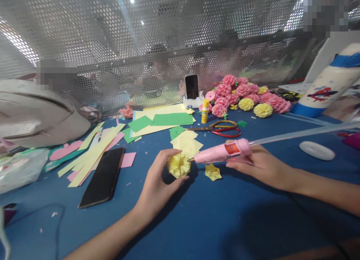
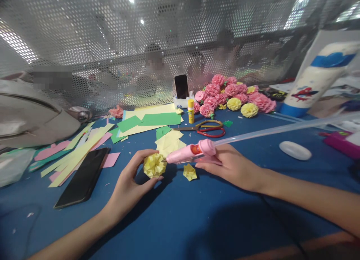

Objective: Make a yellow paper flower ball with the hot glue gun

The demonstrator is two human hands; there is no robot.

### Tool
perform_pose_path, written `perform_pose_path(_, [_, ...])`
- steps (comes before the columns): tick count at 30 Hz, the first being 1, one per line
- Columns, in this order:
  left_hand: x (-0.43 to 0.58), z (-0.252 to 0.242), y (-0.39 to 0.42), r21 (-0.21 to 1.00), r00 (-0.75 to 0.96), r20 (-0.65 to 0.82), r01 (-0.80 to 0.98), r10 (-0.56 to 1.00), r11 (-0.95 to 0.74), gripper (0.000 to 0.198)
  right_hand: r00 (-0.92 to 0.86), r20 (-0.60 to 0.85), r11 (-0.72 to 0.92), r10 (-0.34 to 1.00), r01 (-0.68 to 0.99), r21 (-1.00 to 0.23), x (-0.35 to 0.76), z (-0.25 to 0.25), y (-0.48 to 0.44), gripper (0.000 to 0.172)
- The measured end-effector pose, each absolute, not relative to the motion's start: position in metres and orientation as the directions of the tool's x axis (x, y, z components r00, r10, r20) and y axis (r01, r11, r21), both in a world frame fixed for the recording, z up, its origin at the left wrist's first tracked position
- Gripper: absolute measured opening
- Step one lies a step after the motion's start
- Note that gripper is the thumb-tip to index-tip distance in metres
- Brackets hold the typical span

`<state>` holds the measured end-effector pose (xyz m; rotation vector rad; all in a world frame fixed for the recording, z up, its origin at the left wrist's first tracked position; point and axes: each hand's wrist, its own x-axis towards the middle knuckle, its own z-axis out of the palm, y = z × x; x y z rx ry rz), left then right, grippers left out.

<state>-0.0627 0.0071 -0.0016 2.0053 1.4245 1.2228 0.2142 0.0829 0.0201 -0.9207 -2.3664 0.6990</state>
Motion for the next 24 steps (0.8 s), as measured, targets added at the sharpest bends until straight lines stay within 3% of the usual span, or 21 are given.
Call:
perform_pose_path(7, [-0.0631, -0.0058, 0.0063, 0.799, 0.073, 0.366, 0.486, 0.928, -0.354, 0.051, -0.657, 0.310, 0.687, 0.687, 0.446, -0.574, 0.2138, 0.0212, 0.0846, 0.034])
perform_pose_path(19, [-0.0588, -0.0050, 0.0059, 0.875, 0.086, 0.360, 0.314, 0.929, -0.368, 0.037, -0.632, 0.347, 0.690, 0.693, 0.443, -0.573, 0.2157, 0.0187, 0.0884, 0.033])
perform_pose_path(24, [-0.0595, -0.0028, 0.0048, 0.919, 0.094, 0.250, 0.290, 0.964, -0.267, 0.039, -0.624, 0.347, 0.687, 0.700, 0.456, -0.566, 0.2183, 0.0163, 0.0906, 0.039])
